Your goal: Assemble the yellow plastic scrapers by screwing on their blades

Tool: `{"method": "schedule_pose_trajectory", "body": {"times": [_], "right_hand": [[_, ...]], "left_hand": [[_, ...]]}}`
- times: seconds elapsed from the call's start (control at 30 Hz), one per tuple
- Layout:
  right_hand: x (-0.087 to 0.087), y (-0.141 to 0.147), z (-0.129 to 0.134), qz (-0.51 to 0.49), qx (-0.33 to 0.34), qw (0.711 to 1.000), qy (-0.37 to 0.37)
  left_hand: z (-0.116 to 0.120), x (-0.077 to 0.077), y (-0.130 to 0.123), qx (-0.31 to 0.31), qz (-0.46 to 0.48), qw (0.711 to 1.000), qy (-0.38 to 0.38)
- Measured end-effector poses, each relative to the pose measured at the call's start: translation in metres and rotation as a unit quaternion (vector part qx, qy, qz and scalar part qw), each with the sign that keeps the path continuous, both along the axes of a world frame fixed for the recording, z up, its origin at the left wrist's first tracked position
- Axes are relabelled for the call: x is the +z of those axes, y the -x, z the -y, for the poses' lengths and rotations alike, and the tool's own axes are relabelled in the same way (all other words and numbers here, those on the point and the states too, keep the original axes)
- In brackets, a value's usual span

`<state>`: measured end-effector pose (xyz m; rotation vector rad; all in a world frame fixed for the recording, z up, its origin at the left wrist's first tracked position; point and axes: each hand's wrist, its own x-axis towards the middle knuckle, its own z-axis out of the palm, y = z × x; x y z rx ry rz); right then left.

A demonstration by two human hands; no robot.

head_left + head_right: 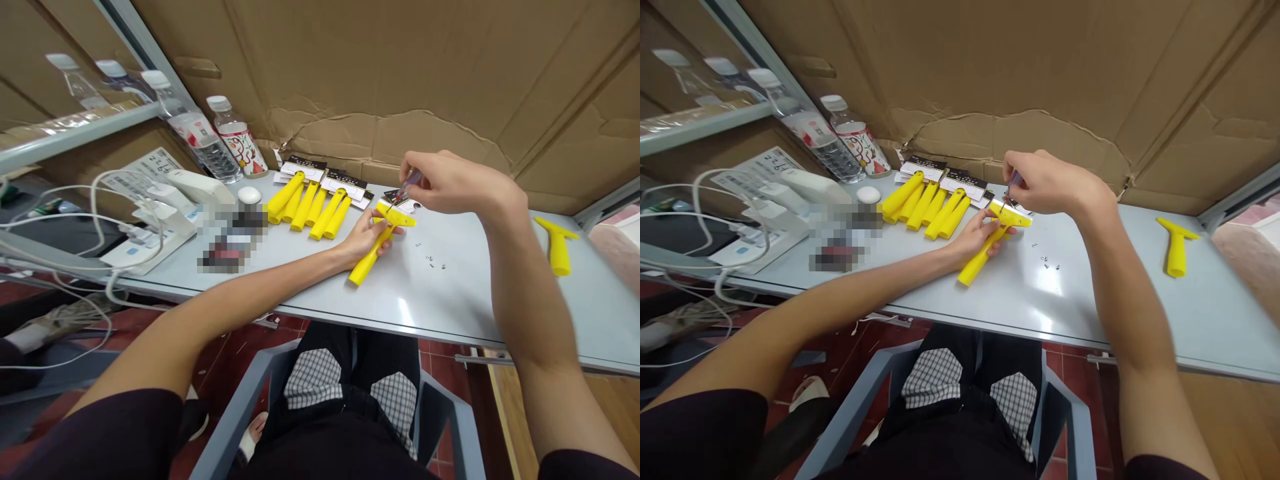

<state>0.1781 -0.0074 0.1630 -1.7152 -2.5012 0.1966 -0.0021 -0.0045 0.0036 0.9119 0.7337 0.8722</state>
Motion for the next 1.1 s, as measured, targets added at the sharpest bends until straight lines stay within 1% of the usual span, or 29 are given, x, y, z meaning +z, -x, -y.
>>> {"method": "schedule_pose_trajectory", "body": {"times": [0.1,0.17,0.3,0.37,0.43,0.53,0.6,0.77,1.03,1.1], "right_hand": [[-0.0006,0.0011,-0.0003,-0.01,0.012,1.0,-0.014],[-0.0011,0.0013,-0.0001,-0.006,-0.005,1.0,-0.023],[-0.0025,0.0016,0.0006,0.02,-0.062,0.997,-0.03],[-0.0029,0.0012,0.0004,0.026,-0.071,0.997,-0.027],[-0.0026,0.0001,-0.0002,0.015,-0.054,0.998,-0.014],[-0.0012,-0.0018,-0.001,0.002,-0.011,1.0,0.011],[-0.0005,-0.0021,-0.0012,0.008,0.0,1.0,0.012],[-0.0006,0.0004,-0.0013,0.014,-0.029,0.999,-0.004],[-0.0022,0.0016,-0.0009,0.029,-0.049,0.998,-0.009],[-0.0027,0.0007,-0.0015,0.025,-0.042,0.999,-0.01]], "left_hand": [[-0.0001,0.0002,-0.0004,0.003,0.0,1.0,-0.001],[-0.0007,-0.0004,-0.0006,0.0,0.0,1.0,-0.003],[-0.0017,-0.0015,-0.0008,-0.002,0.003,1.0,-0.005],[-0.0017,-0.0014,-0.0008,-0.002,0.001,1.0,-0.003],[-0.0014,-0.0011,-0.0006,-0.001,0.0,1.0,-0.003],[-0.0011,-0.0008,-0.0002,0.001,0.001,1.0,-0.005],[-0.0011,-0.0008,0.0001,0.0,0.003,1.0,-0.004],[-0.0016,-0.0012,0.0002,0.0,0.006,1.0,0.002],[-0.0003,0.0003,-0.0002,-0.001,0.002,1.0,0.002],[0.0,0.0008,-0.0002,-0.001,-0.001,1.0,0.002]]}}
